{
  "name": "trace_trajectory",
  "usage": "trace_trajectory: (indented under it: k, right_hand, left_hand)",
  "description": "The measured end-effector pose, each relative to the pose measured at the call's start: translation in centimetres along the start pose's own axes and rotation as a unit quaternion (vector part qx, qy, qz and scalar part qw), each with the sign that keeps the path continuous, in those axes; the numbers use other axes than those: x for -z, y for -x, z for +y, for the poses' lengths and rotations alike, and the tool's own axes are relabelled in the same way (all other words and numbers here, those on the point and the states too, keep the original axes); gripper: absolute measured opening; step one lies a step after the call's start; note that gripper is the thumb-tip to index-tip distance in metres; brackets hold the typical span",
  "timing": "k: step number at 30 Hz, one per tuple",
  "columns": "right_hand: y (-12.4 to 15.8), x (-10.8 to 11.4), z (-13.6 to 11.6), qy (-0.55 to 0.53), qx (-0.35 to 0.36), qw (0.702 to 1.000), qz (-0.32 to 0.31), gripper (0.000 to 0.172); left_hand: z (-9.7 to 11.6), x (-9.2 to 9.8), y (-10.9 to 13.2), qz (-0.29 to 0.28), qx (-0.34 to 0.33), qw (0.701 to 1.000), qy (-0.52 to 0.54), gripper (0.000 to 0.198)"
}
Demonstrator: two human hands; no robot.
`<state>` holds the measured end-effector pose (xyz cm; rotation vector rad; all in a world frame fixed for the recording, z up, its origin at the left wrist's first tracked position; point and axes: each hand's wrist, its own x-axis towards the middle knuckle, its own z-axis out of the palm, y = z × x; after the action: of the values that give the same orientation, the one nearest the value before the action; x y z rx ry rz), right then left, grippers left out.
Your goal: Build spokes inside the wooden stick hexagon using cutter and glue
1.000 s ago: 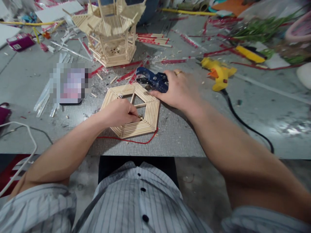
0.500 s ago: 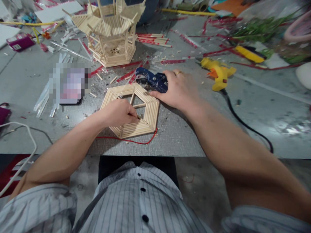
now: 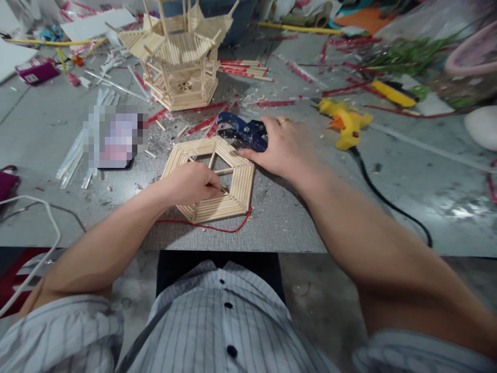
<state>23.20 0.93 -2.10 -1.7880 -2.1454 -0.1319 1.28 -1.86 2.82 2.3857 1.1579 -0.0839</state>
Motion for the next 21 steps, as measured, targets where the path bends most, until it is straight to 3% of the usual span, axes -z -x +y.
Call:
trace_trajectory:
  k: [5,12,17,21]
  right_hand:
    - [0.0,0.4,0.4,-0.020,0.031,0.999,0.040,0.064]
    - [0.3,1.8,-0.4,-0.048,0.124,0.991,0.036,0.056]
    - [0.4,1.7,-0.8,-0.063,0.158,0.985,0.043,0.059]
    - [0.4,1.7,-0.8,-0.070,0.167,0.982,0.052,0.059]
  left_hand:
    - [-0.9,-0.1,-0.3,0.097,-0.008,0.989,0.114,0.015]
    - [-2.1,-0.9,-1.0,0.288,-0.070,0.925,0.237,0.010]
    - [-2.7,-1.2,-1.3,0.363,-0.091,0.896,0.238,0.013]
    - [-3.0,-1.5,-1.4,0.390,-0.106,0.887,0.225,0.018]
